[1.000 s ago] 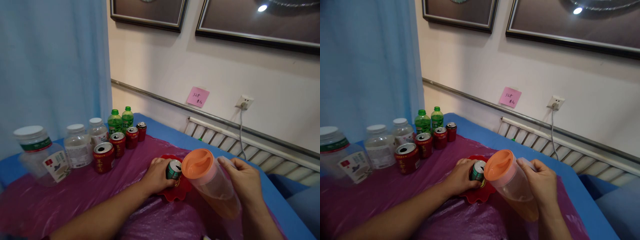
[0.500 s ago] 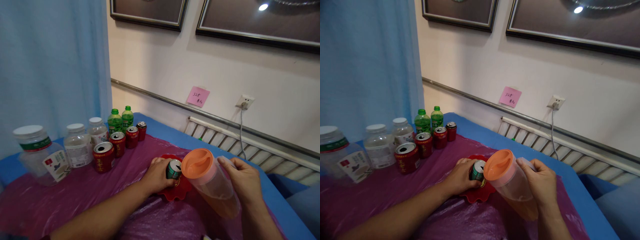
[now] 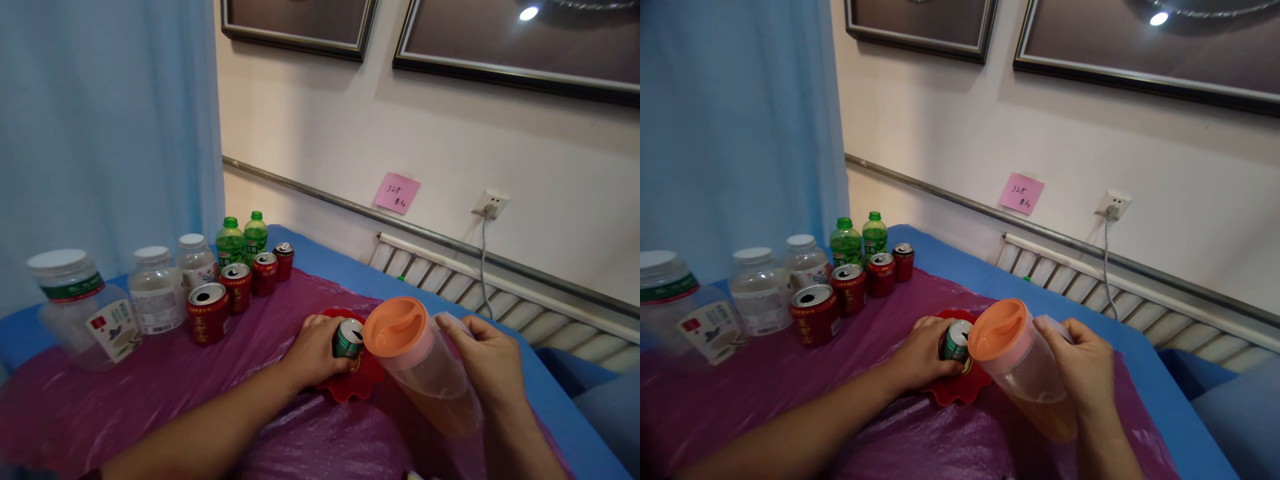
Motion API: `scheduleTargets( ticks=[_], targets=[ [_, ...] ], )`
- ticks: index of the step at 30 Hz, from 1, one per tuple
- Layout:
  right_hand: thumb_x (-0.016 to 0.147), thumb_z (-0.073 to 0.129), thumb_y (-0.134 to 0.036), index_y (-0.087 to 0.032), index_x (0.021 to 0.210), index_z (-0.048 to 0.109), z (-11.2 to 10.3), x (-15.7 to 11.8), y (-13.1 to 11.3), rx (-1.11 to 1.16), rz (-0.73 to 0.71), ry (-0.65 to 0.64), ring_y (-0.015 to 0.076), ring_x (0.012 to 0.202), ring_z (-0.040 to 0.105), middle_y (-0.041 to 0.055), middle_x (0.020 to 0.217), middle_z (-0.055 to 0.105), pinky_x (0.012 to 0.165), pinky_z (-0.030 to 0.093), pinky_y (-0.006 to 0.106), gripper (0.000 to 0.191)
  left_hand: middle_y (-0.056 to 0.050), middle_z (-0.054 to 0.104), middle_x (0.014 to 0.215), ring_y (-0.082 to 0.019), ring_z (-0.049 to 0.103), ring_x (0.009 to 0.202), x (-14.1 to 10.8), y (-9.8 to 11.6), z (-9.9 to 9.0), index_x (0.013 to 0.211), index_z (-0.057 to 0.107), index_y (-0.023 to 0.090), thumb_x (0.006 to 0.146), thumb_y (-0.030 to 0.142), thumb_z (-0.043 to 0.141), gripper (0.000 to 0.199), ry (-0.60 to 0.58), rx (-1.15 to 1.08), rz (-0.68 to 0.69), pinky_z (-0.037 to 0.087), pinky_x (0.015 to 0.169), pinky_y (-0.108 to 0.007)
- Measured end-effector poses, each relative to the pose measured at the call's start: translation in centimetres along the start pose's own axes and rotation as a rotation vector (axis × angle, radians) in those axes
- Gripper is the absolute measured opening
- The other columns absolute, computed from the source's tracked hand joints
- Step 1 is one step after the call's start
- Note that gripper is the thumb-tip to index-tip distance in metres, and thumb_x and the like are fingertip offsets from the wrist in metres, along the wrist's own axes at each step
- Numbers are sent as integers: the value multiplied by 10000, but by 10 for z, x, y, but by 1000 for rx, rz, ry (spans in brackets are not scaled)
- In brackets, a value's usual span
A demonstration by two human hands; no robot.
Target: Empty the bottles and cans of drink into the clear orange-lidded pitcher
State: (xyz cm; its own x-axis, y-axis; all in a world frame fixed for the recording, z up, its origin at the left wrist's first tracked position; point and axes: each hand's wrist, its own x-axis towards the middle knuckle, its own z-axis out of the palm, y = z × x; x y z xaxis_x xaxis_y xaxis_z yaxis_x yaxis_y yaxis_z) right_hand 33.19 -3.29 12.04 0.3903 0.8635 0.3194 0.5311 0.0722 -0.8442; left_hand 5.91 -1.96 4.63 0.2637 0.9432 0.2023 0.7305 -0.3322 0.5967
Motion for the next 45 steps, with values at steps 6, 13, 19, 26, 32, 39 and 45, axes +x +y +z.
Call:
scheduleTargets(
  ticks=[6,13,19,26,32,39,45],
  targets=[
    [657,742,-640,-214,514,446,0,-1,0,7,6,6,112,554,324,-56,539,336,463,263,229,538,-9,693,1151,-299,589,1104,0,-1,1,1214,633,340,619,426,869,646,8,-5,0,382,1007,-429],
    [684,745,-628,-215,514,448,0,-1,0,11,-30,3,112,539,330,-55,536,341,454,266,233,536,-18,694,1162,-308,591,1114,0,1,-1,1226,628,339,612,443,875,670,5,-23,-7,377,1013,-435],
    [666,753,-636,-216,520,453,0,-1,2,16,-6,-3,114,540,341,-56,531,351,455,272,229,536,-14,695,1152,-308,591,1104,-1,1,-1,1219,631,339,610,438,875,663,11,-12,-7,382,1005,-435],
    [666,744,-632,-214,515,448,0,-1,0,0,-11,10,112,538,338,-56,526,342,463,266,231,534,-14,697,1162,-310,593,1114,0,2,-2,1227,637,331,619,451,856,657,-13,4,-9,382,1016,-422],
    [648,757,-655,-218,520,461,0,1,2,19,0,3,117,535,356,-53,527,368,452,280,231,543,-16,695,1164,-304,591,1109,-1,1,-1,1228,635,331,619,452,856,660,-9,2,-11,382,1016,-421],
    [673,749,-645,-216,512,454,0,0,3,11,-39,6,112,529,340,-54,529,348,445,273,230,545,-14,697,1167,-308,592,1112,0,2,-2,1227,634,334,625,459,853,653,-10,-2,2,388,1013,-423],
    [667,749,-650,-213,518,483,0,0,4,10,-20,0,119,537,355,-50,528,364,444,288,229,533,-20,696,1176,-309,592,1125,-1,1,-1,1248,624,334,617,468,860,687,-15,-9,-12,379,1024,-429]
  ],
)
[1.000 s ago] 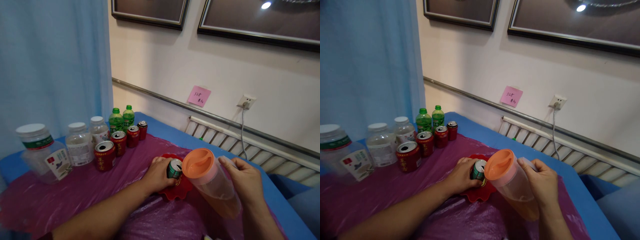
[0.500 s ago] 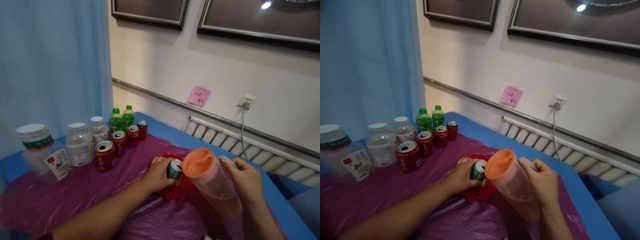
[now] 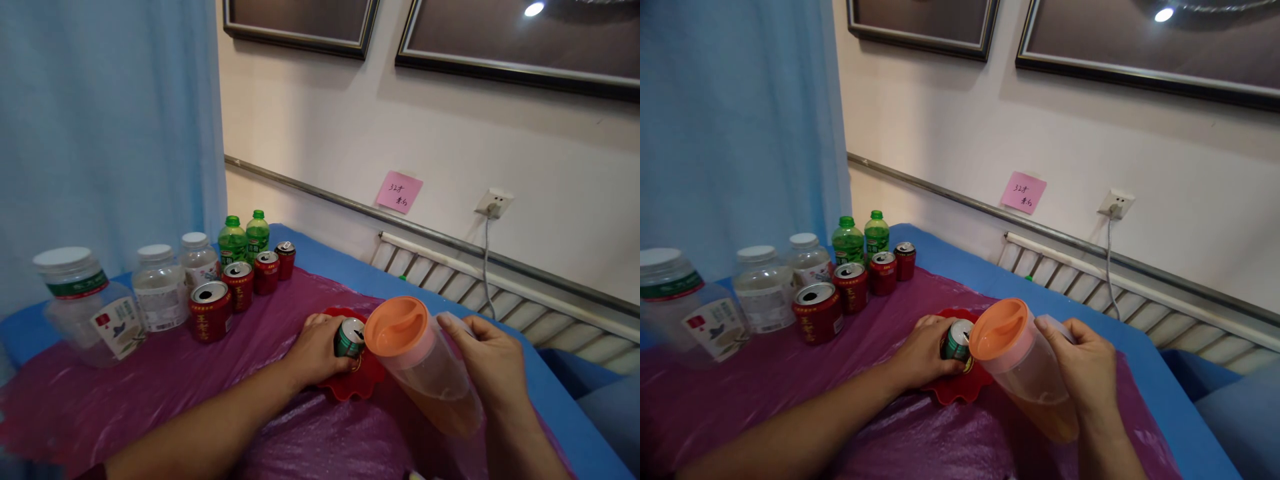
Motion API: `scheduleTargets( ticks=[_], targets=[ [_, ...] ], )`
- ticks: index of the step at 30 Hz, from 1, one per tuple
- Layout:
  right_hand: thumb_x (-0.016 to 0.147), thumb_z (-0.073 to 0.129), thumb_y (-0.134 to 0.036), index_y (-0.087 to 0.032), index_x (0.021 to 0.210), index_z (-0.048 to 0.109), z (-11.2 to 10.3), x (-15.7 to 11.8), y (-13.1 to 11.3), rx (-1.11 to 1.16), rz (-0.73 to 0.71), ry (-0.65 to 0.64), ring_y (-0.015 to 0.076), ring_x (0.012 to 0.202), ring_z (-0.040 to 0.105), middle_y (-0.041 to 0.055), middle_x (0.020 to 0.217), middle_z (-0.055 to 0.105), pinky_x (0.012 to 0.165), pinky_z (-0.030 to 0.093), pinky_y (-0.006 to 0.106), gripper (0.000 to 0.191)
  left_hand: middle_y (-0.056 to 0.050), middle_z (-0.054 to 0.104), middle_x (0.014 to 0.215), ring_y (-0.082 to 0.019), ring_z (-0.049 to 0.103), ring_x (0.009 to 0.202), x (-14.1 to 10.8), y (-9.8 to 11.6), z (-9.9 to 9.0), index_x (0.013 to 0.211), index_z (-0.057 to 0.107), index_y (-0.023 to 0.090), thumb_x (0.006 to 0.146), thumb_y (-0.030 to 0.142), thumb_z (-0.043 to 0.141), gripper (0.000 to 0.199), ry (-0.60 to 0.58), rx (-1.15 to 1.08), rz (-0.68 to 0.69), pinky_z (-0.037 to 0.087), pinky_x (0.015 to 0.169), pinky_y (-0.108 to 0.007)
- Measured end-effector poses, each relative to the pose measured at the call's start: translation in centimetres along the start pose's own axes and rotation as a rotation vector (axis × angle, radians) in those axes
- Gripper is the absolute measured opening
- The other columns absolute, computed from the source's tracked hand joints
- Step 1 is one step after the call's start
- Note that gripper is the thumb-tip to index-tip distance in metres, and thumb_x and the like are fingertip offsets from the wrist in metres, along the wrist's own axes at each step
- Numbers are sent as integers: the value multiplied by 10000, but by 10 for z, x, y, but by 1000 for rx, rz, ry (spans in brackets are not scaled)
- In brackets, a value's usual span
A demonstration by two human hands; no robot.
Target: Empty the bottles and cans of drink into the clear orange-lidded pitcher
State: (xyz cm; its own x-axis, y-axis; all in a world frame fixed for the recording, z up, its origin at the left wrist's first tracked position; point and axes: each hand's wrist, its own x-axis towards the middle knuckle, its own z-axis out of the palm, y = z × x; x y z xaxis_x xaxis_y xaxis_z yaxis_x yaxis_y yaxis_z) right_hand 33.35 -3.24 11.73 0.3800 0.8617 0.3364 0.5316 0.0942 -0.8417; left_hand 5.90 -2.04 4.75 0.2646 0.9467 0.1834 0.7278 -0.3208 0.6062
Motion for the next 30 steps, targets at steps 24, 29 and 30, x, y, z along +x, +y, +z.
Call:
scheduleTargets(
  ticks=[24,29,30],
  targets=[
    [657,754,-642,-211,521,485,-1,-1,-4,13,22,3,119,541,363,-49,529,380,463,285,234,527,-19,690,1171,-310,582,1118,0,-1,1,1228,631,341,624,439,863,655,13,-1,11,386,1010,-434],
    [660,752,-631,-210,514,455,0,-1,-4,14,34,-2,112,545,338,-54,531,346,465,264,231,536,-11,692,1162,-302,584,1113,-1,0,1,1222,630,339,630,426,866,644,14,-18,18,380,1010,-433],
    [659,753,-631,-210,516,456,0,-1,-3,16,39,-6,112,550,339,-54,534,349,466,266,230,534,-11,693,1164,-302,585,1114,-1,0,1,1226,627,339,629,425,868,650,13,-21,16,380,1008,-431]
  ],
)
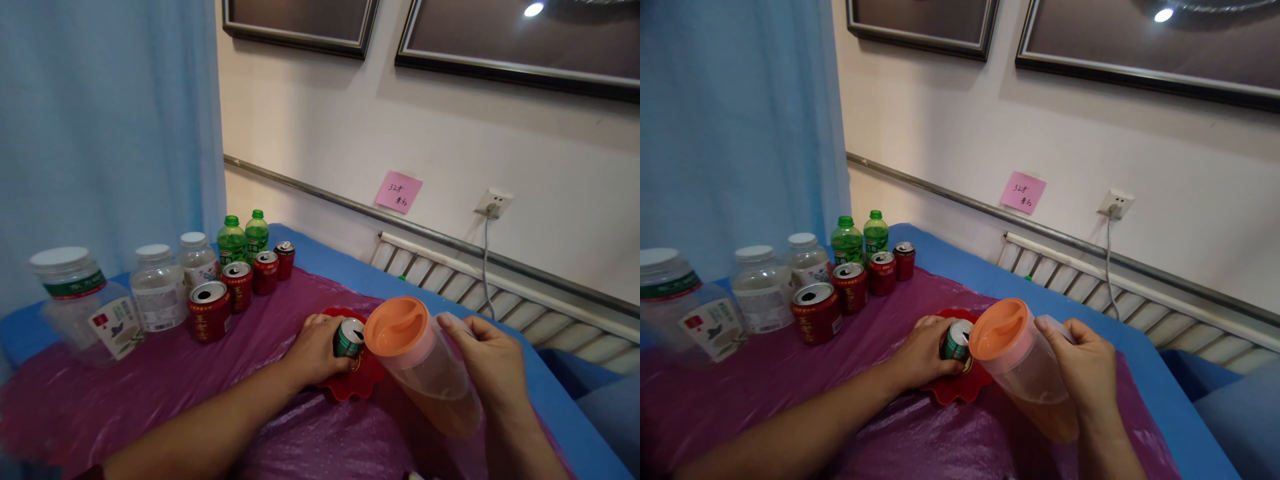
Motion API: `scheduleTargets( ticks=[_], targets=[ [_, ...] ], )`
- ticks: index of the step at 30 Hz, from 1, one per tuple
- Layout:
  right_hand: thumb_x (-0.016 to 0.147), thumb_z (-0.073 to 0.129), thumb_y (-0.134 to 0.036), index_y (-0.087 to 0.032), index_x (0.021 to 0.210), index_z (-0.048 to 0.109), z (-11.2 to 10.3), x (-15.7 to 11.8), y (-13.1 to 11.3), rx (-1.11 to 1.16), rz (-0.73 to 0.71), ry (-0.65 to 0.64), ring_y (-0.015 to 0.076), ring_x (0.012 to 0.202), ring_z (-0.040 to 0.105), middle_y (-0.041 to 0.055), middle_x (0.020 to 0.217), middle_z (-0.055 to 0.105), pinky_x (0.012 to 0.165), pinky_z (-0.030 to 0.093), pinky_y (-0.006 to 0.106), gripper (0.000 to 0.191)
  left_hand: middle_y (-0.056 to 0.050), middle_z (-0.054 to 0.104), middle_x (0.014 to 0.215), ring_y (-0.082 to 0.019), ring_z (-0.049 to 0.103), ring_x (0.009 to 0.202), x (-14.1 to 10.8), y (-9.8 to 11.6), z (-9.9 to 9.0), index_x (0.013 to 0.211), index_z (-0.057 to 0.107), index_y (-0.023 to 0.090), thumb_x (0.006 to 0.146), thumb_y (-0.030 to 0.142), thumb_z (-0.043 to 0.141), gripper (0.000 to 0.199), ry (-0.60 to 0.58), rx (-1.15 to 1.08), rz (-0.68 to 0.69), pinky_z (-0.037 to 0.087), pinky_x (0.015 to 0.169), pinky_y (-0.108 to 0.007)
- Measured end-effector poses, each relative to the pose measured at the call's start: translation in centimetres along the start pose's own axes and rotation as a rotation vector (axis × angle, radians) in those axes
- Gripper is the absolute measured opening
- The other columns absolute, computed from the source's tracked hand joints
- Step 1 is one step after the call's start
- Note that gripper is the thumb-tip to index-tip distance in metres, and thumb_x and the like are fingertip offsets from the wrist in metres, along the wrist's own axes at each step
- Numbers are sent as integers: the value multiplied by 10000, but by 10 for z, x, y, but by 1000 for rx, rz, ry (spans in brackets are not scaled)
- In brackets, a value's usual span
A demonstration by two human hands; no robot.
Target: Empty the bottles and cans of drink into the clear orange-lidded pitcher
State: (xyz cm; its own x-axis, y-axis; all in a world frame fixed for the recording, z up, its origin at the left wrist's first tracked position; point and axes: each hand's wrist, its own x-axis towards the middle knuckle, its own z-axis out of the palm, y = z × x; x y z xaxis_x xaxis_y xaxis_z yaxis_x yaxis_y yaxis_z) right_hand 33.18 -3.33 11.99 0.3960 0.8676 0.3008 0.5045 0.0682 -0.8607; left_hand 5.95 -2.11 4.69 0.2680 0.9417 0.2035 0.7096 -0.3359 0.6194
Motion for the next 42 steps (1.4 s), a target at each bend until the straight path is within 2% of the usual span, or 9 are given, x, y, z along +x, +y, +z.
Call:
scheduleTargets(
  ticks=[42],
  targets=[
    [634,759,-655,-209,525,494,0,0,2,1,32,-14,121,563,369,-52,536,384,472,286,230,530,-8,700,1148,-307,598,1101,1,0,1,1210,628,343,618,444,867,646,0,10,3,384,990,-428]
  ],
)
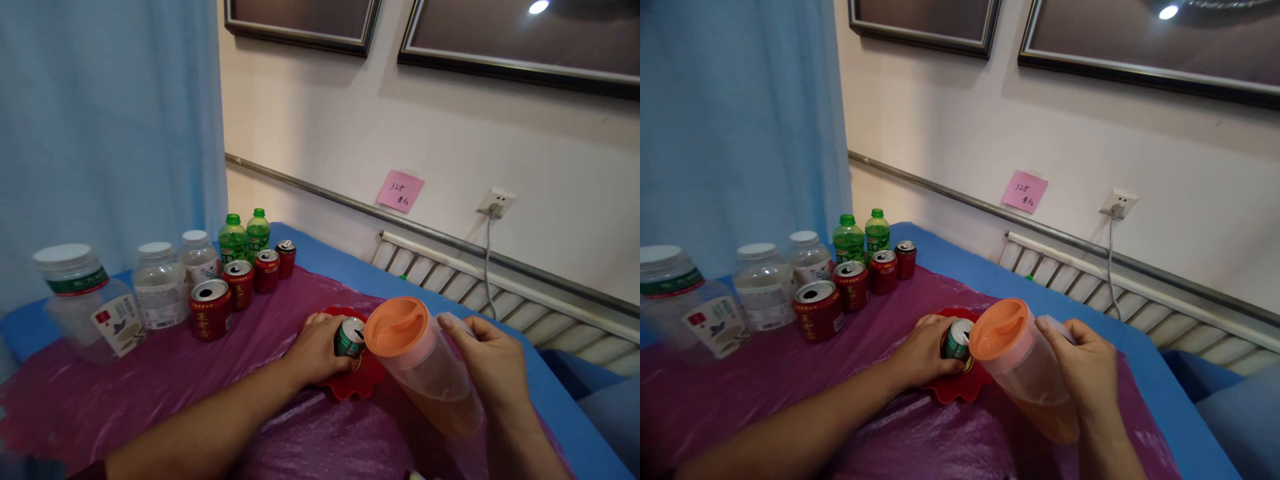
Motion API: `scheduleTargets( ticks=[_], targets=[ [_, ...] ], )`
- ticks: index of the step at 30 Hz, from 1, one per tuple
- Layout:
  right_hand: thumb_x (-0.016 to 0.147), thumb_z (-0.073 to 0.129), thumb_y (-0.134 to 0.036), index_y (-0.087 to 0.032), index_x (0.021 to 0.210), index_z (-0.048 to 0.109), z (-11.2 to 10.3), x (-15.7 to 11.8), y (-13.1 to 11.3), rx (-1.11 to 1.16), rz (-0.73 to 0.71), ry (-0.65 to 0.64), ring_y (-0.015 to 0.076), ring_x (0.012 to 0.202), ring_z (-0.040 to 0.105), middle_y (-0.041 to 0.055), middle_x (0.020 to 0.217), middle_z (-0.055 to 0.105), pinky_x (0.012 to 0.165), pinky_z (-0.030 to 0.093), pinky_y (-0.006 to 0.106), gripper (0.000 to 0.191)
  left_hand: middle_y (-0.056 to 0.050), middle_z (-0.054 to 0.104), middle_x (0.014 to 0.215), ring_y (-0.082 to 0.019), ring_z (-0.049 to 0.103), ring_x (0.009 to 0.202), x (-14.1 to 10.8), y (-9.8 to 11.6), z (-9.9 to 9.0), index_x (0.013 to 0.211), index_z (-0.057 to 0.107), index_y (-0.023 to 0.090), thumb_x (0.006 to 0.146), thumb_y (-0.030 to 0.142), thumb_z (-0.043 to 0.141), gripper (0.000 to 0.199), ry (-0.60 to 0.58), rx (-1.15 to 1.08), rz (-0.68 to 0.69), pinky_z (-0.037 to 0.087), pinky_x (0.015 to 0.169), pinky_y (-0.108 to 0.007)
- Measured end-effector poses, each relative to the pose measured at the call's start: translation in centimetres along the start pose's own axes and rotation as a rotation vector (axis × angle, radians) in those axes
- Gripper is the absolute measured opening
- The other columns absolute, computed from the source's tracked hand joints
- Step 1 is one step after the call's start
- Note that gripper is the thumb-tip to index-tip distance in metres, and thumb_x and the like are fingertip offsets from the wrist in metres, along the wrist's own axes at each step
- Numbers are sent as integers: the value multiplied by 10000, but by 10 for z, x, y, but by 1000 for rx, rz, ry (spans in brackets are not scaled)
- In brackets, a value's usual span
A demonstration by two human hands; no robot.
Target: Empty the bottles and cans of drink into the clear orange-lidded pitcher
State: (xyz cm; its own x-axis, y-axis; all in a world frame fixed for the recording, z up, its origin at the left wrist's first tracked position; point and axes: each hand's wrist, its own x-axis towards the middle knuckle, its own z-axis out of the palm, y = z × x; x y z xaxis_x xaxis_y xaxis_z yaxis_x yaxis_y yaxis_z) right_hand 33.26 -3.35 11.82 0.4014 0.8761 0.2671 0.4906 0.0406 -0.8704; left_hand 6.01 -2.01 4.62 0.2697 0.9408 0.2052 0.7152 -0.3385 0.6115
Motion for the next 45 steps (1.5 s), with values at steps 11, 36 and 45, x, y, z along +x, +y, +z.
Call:
scheduleTargets(
  ticks=[11,36,45],
  targets=[
    [653,744,-660,-208,509,498,-1,1,-1,-44,-43,16,125,550,380,-48,515,388,462,297,231,535,-10,705,1158,-304,600,1110,0,3,-3,1223,626,332,629,437,853,644,-16,-11,0,381,1007,-425],
    [686,752,-652,-213,545,514,-1,-3,0,-16,-26,-16,125,551,383,-50,543,401,457,306,232,518,-14,704,1180,-317,601,1131,0,3,-3,1235,624,339,635,441,860,652,-20,-12,-1,384,1001,-426],
    [653,753,-661,-216,531,524,0,-1,1,-16,-21,-4,131,535,395,-47,521,405,439,311,237,515,-28,699,1174,-315,600,1116,0,0,-1,1237,628,326,644,470,839,646,-26,19,-3,406,995,-424]
  ],
)
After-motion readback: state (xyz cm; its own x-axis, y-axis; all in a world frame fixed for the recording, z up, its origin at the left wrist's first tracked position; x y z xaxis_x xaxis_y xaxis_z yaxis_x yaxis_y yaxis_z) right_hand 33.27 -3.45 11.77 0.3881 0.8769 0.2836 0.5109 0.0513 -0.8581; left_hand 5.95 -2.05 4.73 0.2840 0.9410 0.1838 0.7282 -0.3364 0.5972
